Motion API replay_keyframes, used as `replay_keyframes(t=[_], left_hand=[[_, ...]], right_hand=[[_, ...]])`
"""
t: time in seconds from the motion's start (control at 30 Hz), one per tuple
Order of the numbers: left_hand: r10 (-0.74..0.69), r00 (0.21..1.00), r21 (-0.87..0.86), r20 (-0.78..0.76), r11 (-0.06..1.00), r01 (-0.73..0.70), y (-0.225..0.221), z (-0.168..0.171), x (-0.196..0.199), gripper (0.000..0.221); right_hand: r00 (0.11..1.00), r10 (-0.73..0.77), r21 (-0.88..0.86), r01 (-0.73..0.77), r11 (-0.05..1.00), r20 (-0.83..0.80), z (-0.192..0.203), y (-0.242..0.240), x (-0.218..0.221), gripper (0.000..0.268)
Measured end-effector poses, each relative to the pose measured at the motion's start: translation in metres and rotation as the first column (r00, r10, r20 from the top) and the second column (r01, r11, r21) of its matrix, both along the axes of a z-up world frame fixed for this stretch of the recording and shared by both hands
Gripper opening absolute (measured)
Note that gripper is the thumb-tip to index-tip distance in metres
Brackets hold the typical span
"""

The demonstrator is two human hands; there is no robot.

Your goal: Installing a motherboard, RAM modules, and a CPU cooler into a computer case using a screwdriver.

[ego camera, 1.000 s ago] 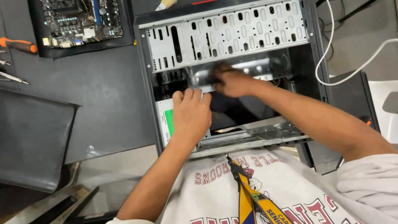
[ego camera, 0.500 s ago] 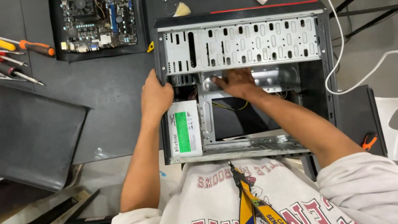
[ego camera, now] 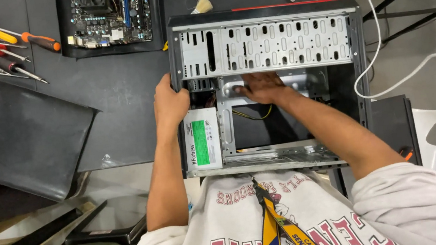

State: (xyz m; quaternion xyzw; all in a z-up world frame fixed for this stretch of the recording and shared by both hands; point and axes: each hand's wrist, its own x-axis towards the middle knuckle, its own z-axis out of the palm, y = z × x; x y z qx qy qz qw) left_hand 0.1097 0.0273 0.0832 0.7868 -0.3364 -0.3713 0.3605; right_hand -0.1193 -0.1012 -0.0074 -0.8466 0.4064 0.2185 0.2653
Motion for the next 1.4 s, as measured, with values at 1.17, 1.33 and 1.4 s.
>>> replay_keyframes(t=[1.17,1.33,1.4], left_hand=[[0.016,0.999,0.143,0.051,0.989,-0.023,-0.005,0.005,-0.001,0.049],[0.000,0.998,0.155,0.056,0.988,-0.009,-0.004,0.004,-0.003,0.048],[0.011,0.998,0.134,0.059,0.991,-0.019,-0.004,0.002,-0.003,0.044]], right_hand=[[0.864,-0.499,0.248,0.470,0.847,0.068,0.004,0.059,0.018,0.094],[0.853,-0.500,0.236,0.461,0.856,0.148,0.015,0.050,-0.013,0.052],[0.976,-0.193,0.045,0.189,0.981,0.097,0.025,0.042,-0.031,0.046]])
